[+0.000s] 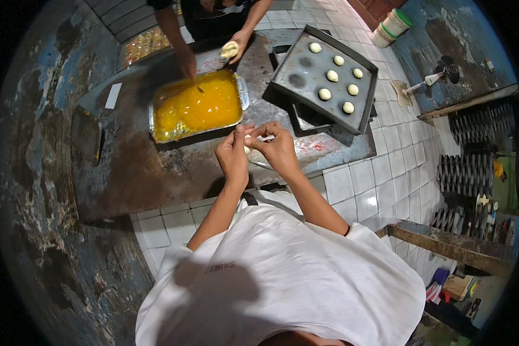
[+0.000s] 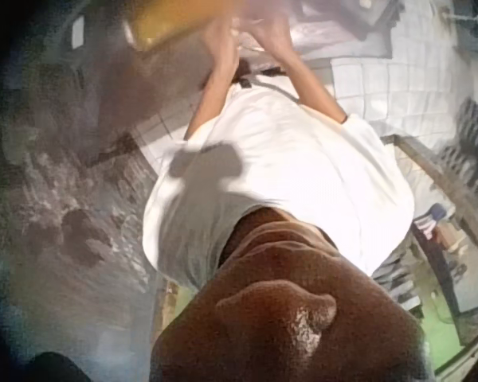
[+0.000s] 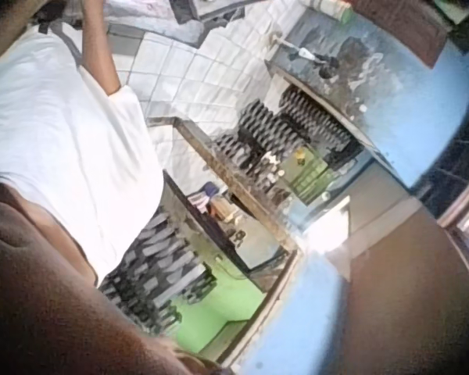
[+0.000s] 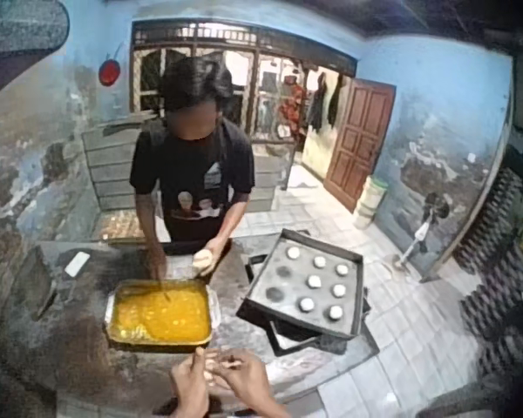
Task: The person picks up dough balls, dips them into a container of yellow liquid by hand, and places them onto a metal tray, occasionally using a spoon to move the liquid.
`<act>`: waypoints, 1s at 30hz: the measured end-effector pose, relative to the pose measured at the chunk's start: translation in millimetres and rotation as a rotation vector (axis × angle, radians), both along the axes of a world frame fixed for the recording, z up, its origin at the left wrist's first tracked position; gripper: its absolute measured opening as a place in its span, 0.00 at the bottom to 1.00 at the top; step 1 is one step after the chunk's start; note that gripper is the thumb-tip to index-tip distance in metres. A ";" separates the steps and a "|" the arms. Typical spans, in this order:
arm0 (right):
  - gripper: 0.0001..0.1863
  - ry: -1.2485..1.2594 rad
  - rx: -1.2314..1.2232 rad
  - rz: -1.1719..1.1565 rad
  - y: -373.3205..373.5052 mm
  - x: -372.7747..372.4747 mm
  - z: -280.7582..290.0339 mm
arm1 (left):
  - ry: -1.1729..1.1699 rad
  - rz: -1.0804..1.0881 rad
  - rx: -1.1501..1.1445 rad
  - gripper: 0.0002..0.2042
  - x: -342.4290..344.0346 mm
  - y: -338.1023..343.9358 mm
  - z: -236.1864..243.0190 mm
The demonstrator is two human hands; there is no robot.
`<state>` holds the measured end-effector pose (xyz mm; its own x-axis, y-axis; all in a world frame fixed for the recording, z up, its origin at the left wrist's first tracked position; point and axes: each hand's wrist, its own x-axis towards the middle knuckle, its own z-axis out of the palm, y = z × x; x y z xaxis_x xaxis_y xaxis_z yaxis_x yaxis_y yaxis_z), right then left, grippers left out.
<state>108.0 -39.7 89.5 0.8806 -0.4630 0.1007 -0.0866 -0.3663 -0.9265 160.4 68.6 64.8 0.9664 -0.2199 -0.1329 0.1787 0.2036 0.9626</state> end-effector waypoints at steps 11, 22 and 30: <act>0.22 0.555 0.703 0.558 -185.3 1.9 -43.3 | -0.352 -0.479 0.313 0.22 0.7 -79.4 -35.9; 0.22 0.286 -0.827 0.332 -338.9 126.5 -199.4 | 0.066 0.279 0.514 0.14 -18.3 73.7 -53.3; 0.31 0.165 -0.907 0.066 -311.3 180.7 -240.7 | 0.146 0.459 0.554 0.10 -50.0 100.9 -74.6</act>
